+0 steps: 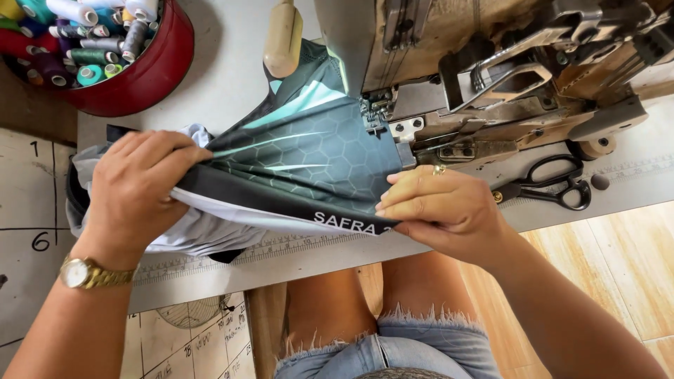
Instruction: Trimming excess fabric from the hem of a jersey and folding the edge in preparation for sewing.
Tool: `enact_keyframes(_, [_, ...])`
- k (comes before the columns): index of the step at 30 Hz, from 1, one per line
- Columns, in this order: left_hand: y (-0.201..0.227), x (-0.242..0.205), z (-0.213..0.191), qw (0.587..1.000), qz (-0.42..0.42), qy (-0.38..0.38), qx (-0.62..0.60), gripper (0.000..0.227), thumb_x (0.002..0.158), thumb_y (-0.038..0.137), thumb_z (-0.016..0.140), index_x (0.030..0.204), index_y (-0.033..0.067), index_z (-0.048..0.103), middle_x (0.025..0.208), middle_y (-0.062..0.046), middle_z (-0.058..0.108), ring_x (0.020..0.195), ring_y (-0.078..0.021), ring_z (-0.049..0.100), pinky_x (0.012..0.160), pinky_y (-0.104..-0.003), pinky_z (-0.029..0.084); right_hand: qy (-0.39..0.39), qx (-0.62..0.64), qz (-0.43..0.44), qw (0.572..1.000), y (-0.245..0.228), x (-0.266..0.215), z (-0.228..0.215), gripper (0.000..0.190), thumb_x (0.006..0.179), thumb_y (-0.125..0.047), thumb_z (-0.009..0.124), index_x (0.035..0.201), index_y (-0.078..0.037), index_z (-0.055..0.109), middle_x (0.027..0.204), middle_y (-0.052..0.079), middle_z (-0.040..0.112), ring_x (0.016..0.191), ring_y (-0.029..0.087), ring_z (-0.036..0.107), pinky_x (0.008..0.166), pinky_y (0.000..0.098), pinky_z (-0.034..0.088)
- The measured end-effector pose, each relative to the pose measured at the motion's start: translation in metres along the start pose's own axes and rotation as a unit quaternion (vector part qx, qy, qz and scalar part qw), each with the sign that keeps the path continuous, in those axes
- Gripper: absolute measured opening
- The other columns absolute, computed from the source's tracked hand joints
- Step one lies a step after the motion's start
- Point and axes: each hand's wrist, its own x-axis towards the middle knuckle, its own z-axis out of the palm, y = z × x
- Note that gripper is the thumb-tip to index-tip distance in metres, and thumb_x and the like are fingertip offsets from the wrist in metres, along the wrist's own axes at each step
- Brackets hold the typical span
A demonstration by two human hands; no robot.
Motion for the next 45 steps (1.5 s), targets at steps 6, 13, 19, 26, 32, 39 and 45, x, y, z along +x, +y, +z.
enact_keyframes(6, [0.001, -0.031, -0.077, 0.979, -0.119, -0.145, 0.075, 0.045, 0.079, 0.048, 0.090, 0.115, 0.0210, 0.086, 0.093, 0.006, 0.077, 0.087, -0.0169, 0.074, 0.076, -0.034, 0.058, -0.052, -0.019, 0.010, 0.998, -0.017, 0.029, -0.014, 0.005, 0.094, -0.002, 0.082, 0.096, -0.005, 0.079, 0.092, 0.003, 0.077, 0.091, 0.020, 0.077, 0.100, 0.0381, 0.064])
enact_keyframes(13, [-0.017, -0.073, -0.147, 0.917, -0.351, -0.172, -0.080, 0.027, 0.093, 0.020, 0.088, 0.118, 0.0108, 0.083, 0.084, -0.007, 0.068, 0.083, -0.0206, 0.063, 0.089, -0.032, 0.043, -0.141, -0.073, 0.084, 0.984, -0.032, 0.059, -0.019, 0.009, 0.094, -0.009, 0.086, 0.100, -0.011, 0.080, 0.096, 0.000, 0.078, 0.089, 0.014, 0.072, 0.095, 0.0326, 0.054])
enact_keyframes(19, [0.000, -0.063, -0.161, 0.893, -0.405, -0.166, -0.105, 0.038, 0.071, 0.015, 0.103, 0.102, 0.0072, 0.081, 0.076, -0.007, 0.064, 0.072, -0.0181, 0.054, 0.068, -0.030, 0.037, -0.151, -0.110, 0.158, 0.970, -0.043, 0.066, -0.025, 0.010, 0.095, -0.015, 0.086, 0.104, -0.017, 0.083, 0.101, -0.006, 0.081, 0.095, 0.009, 0.073, 0.088, 0.0257, 0.054])
enact_keyframes(26, [0.036, -0.053, -0.179, 0.874, -0.415, -0.141, -0.209, 0.011, 0.091, 0.014, 0.087, 0.099, 0.0071, 0.090, 0.054, -0.008, 0.064, 0.051, -0.0153, 0.044, 0.048, -0.030, 0.030, -0.177, -0.106, 0.170, 0.964, -0.059, 0.086, -0.023, 0.010, 0.096, -0.010, 0.084, 0.105, -0.015, 0.085, 0.097, -0.004, 0.080, 0.094, 0.011, 0.071, 0.083, 0.0275, 0.051])
enact_keyframes(32, [0.055, -0.059, -0.187, 0.831, -0.467, -0.108, -0.282, 0.026, 0.080, 0.001, 0.095, 0.093, 0.0045, 0.073, 0.074, -0.006, 0.068, 0.061, -0.0115, 0.051, 0.052, -0.024, 0.036, -0.168, -0.131, 0.185, 0.960, -0.057, 0.089, -0.022, 0.014, 0.093, -0.008, 0.087, 0.105, -0.014, 0.086, 0.099, -0.004, 0.081, 0.095, 0.009, 0.068, 0.071, 0.0252, 0.048])
enact_keyframes(39, [0.064, -0.040, -0.179, 0.825, -0.466, -0.229, -0.222, 0.034, 0.101, 0.032, 0.076, 0.090, 0.0099, 0.099, 0.053, -0.005, 0.051, 0.048, -0.0166, 0.034, 0.043, -0.033, 0.023, -0.157, -0.112, 0.154, 0.969, -0.054, 0.086, -0.020, 0.016, 0.091, -0.004, 0.089, 0.105, -0.011, 0.085, 0.100, -0.001, 0.082, 0.096, 0.010, 0.071, 0.083, 0.0252, 0.052])
enact_keyframes(45, [0.086, -0.031, -0.173, 0.803, -0.466, -0.042, -0.370, 0.020, 0.085, 0.004, 0.090, 0.089, -0.0024, 0.072, 0.069, -0.003, 0.053, 0.056, -0.0066, 0.038, 0.046, -0.020, 0.026, -0.167, -0.122, 0.178, 0.962, -0.055, 0.085, -0.023, 0.016, 0.091, -0.007, 0.089, 0.106, -0.011, 0.085, 0.101, 0.000, 0.081, 0.097, 0.011, 0.072, 0.080, 0.0255, 0.053])
